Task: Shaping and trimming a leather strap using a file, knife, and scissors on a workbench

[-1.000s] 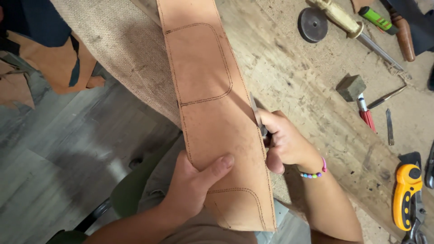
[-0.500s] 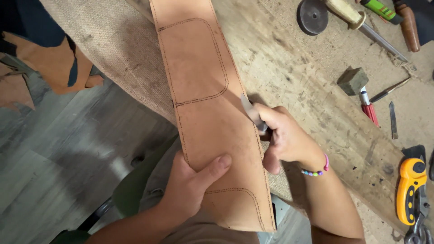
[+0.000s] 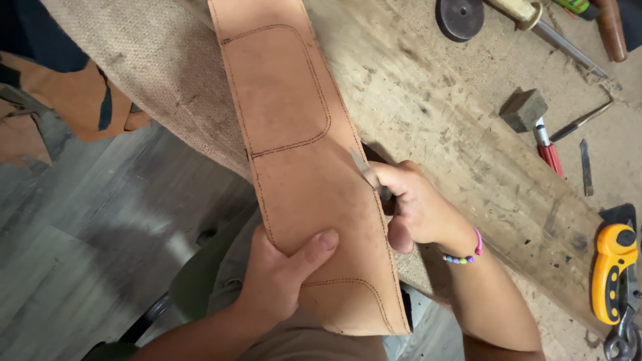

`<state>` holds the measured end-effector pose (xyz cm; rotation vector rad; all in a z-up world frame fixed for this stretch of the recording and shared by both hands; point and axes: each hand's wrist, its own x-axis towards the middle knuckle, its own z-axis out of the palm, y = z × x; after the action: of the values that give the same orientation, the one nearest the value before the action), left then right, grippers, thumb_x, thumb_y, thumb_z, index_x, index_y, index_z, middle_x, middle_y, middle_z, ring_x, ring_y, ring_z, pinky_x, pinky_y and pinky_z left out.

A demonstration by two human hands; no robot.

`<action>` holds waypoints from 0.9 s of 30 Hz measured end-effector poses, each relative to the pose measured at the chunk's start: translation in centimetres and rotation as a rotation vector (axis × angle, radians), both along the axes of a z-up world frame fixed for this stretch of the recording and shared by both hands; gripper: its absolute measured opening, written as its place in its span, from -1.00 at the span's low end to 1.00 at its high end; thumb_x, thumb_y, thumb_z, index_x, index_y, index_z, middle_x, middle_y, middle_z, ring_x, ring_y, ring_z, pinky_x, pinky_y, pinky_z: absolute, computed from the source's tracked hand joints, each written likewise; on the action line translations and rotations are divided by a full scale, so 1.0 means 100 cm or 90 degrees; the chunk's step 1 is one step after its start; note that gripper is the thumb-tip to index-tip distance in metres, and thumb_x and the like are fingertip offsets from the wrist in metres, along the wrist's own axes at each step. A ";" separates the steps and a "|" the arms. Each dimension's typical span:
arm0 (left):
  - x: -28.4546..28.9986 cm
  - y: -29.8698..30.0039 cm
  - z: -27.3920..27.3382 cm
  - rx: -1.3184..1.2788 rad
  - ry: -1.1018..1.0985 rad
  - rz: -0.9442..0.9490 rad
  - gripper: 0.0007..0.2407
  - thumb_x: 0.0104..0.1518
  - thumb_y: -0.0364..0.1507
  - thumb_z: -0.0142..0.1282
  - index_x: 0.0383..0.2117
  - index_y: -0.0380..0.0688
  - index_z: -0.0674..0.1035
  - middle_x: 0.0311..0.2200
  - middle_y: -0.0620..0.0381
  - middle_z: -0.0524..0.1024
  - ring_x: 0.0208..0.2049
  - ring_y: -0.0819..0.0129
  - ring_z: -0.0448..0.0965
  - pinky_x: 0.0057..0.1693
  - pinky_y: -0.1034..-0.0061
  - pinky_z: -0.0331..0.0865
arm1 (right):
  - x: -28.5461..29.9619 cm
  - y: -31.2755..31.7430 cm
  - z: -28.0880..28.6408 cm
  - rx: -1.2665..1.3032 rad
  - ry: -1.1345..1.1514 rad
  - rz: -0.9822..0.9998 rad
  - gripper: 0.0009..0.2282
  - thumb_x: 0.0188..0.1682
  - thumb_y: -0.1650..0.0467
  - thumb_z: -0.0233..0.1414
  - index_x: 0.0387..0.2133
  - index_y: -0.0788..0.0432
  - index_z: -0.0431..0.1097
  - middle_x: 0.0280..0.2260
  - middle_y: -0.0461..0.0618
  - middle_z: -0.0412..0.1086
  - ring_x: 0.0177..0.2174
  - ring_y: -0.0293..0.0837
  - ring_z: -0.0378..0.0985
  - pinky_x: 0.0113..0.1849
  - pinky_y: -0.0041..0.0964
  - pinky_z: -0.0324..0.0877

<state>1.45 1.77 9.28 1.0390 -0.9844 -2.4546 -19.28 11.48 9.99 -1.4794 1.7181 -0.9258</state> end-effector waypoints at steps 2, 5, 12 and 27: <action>0.000 0.002 -0.003 0.005 0.005 0.009 -0.71 -0.06 -0.39 0.33 -0.24 -0.32 0.66 -0.29 0.02 0.70 -0.23 0.30 0.69 -0.13 0.36 0.59 | 0.002 0.001 0.002 -0.003 0.003 -0.002 -0.25 -0.30 -0.33 -0.45 -0.48 0.07 0.22 -0.57 -0.24 0.10 -0.55 -0.33 0.02 -0.52 -0.38 0.01; 0.000 0.002 -0.001 0.015 0.006 0.016 -0.72 -0.05 -0.41 0.33 -0.25 -0.34 0.67 -0.31 0.00 0.71 -0.25 0.29 0.69 -0.14 0.36 0.59 | 0.005 0.001 0.004 -0.010 -0.005 -0.003 -0.26 -0.26 -0.33 -0.44 -0.51 0.07 0.19 -0.58 -0.25 0.06 -0.56 -0.33 -0.04 -0.54 -0.39 -0.05; -0.001 -0.003 0.008 0.001 -0.008 0.011 -0.69 -0.04 -0.44 0.30 -0.16 -0.33 0.65 -0.23 0.01 0.70 -0.18 0.26 0.69 -0.06 0.35 0.59 | 0.004 -0.005 0.017 0.015 0.035 -0.017 -0.24 -0.33 -0.34 -0.36 -0.47 0.15 0.03 -0.46 -0.15 -0.12 -0.52 -0.26 -0.17 -0.50 -0.33 -0.15; -0.004 0.005 -0.003 -0.029 -0.016 0.023 -0.71 -0.06 -0.43 0.32 -0.21 -0.30 0.65 -0.26 0.03 0.69 -0.21 0.31 0.68 -0.10 0.40 0.59 | 0.013 0.002 0.009 -0.025 -0.011 -0.034 -0.27 -0.20 -0.33 -0.48 -0.53 0.08 0.10 -0.57 -0.23 -0.03 -0.56 -0.30 -0.09 -0.53 -0.36 -0.11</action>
<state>1.03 2.23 8.98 1.0657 -1.0160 -2.3841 -17.94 11.70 10.86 -1.4528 1.7429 -1.0035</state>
